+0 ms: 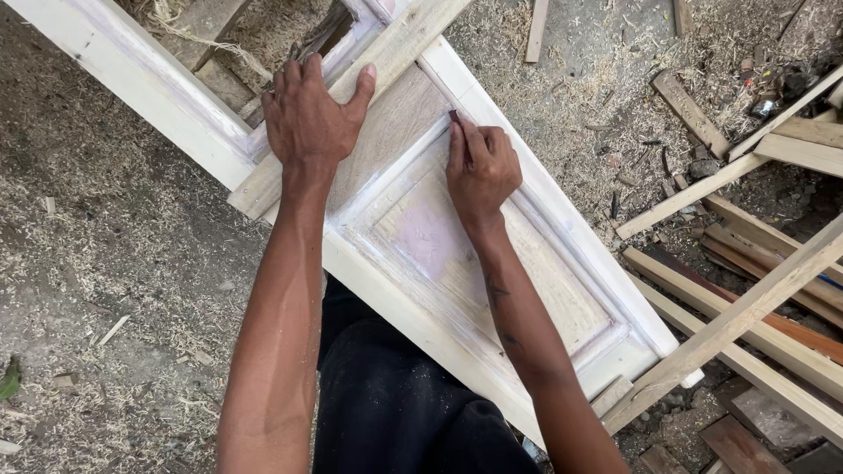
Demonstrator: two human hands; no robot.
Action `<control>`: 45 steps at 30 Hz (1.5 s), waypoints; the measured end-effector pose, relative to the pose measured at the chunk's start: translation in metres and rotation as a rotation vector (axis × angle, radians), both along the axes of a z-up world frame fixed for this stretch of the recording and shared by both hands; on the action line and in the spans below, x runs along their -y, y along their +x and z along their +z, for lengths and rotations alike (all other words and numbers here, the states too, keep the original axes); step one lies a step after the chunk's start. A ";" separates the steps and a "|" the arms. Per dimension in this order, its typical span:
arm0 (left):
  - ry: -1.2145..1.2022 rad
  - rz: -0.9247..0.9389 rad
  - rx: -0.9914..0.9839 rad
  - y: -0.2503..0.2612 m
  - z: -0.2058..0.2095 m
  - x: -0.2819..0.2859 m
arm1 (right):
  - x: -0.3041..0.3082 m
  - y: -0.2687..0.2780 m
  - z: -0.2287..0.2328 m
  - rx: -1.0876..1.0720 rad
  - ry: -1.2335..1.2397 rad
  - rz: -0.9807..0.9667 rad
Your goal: The person sands the surface of a wooden door frame using a sanding block. They move the block back and forth along the edges and flat surfaces to smooth the wood.
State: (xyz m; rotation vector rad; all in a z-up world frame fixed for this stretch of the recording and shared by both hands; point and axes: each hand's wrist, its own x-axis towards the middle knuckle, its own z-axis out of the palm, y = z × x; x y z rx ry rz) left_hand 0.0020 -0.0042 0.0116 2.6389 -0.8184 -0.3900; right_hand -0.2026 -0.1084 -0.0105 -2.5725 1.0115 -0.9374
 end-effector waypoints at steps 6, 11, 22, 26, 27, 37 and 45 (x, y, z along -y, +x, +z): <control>0.014 -0.020 0.039 0.001 -0.009 -0.002 | 0.008 -0.025 0.017 -0.034 0.261 -0.038; -0.005 -0.009 0.037 0.000 -0.010 -0.002 | -0.021 -0.054 0.016 0.141 0.833 -0.226; 0.028 -0.013 -0.105 -0.004 0.013 -0.008 | -0.072 0.001 0.016 0.110 0.356 -0.320; -0.013 -0.066 -0.175 0.009 0.012 0.003 | -0.067 0.037 0.008 0.077 0.221 -0.412; 0.019 -0.070 -0.181 0.007 0.009 -0.009 | -0.073 0.044 0.007 0.065 0.282 -0.430; -0.231 -0.392 -0.155 0.020 -0.003 -0.030 | -0.101 0.092 0.022 -0.096 0.494 -0.624; -0.333 -0.380 -0.279 0.026 -0.001 -0.030 | -0.119 0.106 0.000 0.039 0.464 -0.655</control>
